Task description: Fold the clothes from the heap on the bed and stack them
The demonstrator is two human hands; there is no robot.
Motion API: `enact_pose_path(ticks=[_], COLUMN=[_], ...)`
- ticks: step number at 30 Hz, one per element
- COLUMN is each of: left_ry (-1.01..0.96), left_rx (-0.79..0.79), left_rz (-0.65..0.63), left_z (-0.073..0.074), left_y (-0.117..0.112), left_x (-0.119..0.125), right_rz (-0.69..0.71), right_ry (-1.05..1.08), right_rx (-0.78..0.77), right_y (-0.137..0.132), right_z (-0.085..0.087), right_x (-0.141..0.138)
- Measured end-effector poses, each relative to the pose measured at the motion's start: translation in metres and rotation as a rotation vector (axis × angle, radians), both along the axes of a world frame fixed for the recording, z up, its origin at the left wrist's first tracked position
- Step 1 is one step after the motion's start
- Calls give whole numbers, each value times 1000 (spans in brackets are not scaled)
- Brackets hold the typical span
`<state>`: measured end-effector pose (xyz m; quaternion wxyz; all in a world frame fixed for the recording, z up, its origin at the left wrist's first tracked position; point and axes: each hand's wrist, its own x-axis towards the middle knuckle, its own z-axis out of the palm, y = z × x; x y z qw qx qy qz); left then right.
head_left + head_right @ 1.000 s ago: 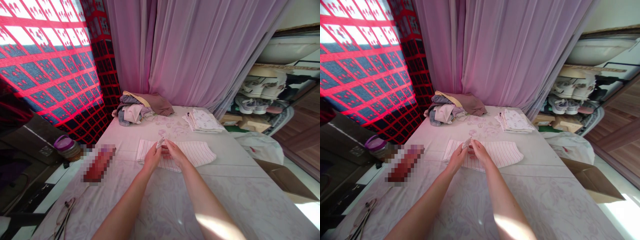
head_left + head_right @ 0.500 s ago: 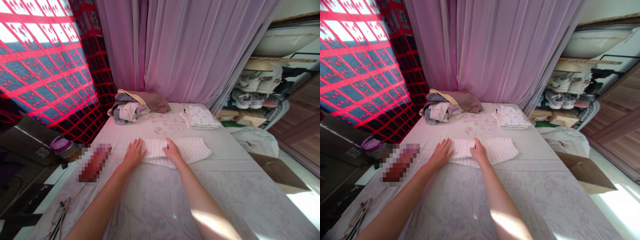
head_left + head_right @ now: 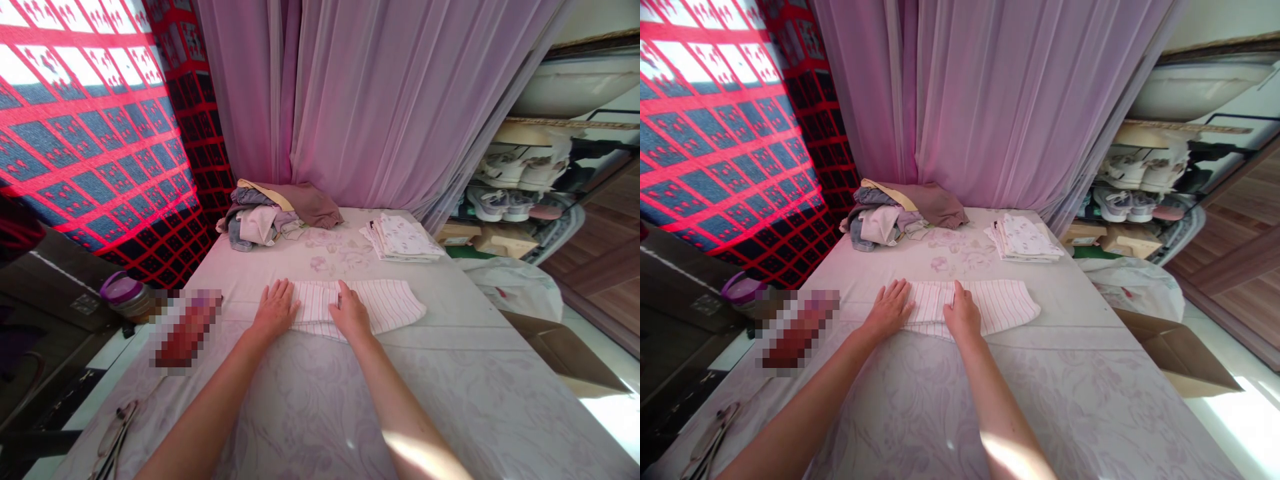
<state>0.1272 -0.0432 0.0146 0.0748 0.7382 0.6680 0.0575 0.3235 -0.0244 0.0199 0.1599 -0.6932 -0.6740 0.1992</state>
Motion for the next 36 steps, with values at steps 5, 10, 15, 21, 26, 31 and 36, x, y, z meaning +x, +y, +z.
enact_pose_path(ticks=[5, 10, 15, 21, 26, 31, 36], left_ry=[27, 43, 41, 34, 41, 31, 52], left_rx=[-30, -10, 14, 20, -6, 11, 7], left_rz=[6, 0, 5, 8, 16, 12, 16], left_z=[-3, -6, -10, -14, -12, -13, -13], left_y=[0, 1, 1, 2, 2, 3, 3], left_x=[7, 7, 6, 5, 6, 5, 4], right_rz=[-61, 161, 378, 371, 365, 342, 361], right_ry=[56, 32, -143, -203, -154, -250, -260], right_rx=[73, 305, 100, 21, -7, -37, -37], right_y=[-1, -6, -15, -16, -3, 13, 17], right_z=[-1, 0, -9, -12, -4, -6, -11], right_x=[11, 1, -19, -20, -4, 23, 31])
